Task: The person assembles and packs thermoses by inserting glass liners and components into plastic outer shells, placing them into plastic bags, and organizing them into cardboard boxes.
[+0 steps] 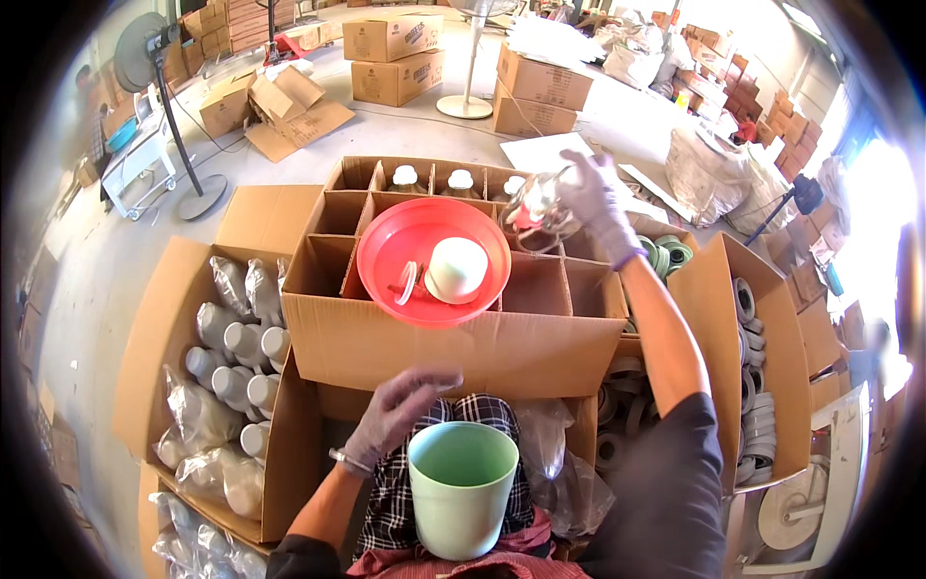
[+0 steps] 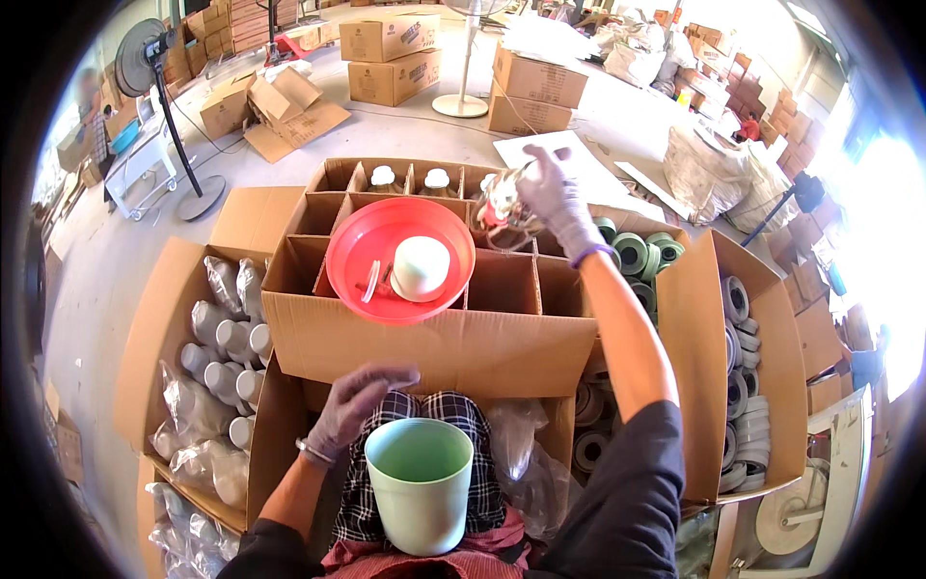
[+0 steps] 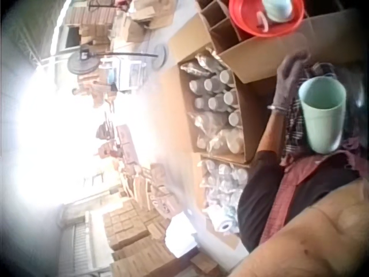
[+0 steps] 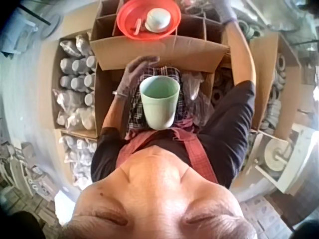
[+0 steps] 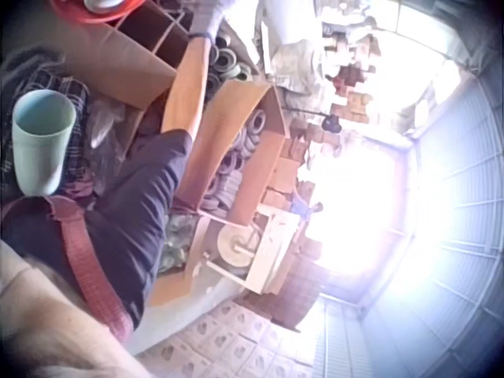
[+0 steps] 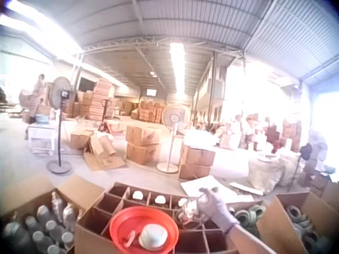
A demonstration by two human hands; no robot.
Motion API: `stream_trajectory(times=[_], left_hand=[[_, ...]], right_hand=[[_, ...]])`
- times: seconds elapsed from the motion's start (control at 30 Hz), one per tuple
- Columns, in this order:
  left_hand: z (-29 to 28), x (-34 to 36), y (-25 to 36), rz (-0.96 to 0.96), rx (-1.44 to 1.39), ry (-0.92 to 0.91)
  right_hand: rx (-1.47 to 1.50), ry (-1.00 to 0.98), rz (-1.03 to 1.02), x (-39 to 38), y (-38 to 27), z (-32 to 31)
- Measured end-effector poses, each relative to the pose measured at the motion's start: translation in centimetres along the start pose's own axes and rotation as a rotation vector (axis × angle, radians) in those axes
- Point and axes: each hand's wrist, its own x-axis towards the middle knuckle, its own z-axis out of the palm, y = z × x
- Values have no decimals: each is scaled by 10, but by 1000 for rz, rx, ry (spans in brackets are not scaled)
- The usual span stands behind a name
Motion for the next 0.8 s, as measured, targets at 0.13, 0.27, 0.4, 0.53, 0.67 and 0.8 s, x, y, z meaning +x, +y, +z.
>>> stream_trajectory(times=[0.13,0.27,0.4,0.53,0.67,0.8], left_hand=[[32,57,32,157,-202,90],[50,97,53,264,-488,136],[44,64,56,242,-411,114],[46,33,53,280,-275,235],[27,40,42,354,84,373],[-10,31,68,430,141,276]], right_hand=[[48,240,-123,-51,-64,-109],[566,359,106,-140,-99,-138],[656,279,162,-212,-110,-103],[700,226,296,-245,-104,-84],[870,335,265,-276,-92,-24],[1017,135,224,-313,-84,26]])
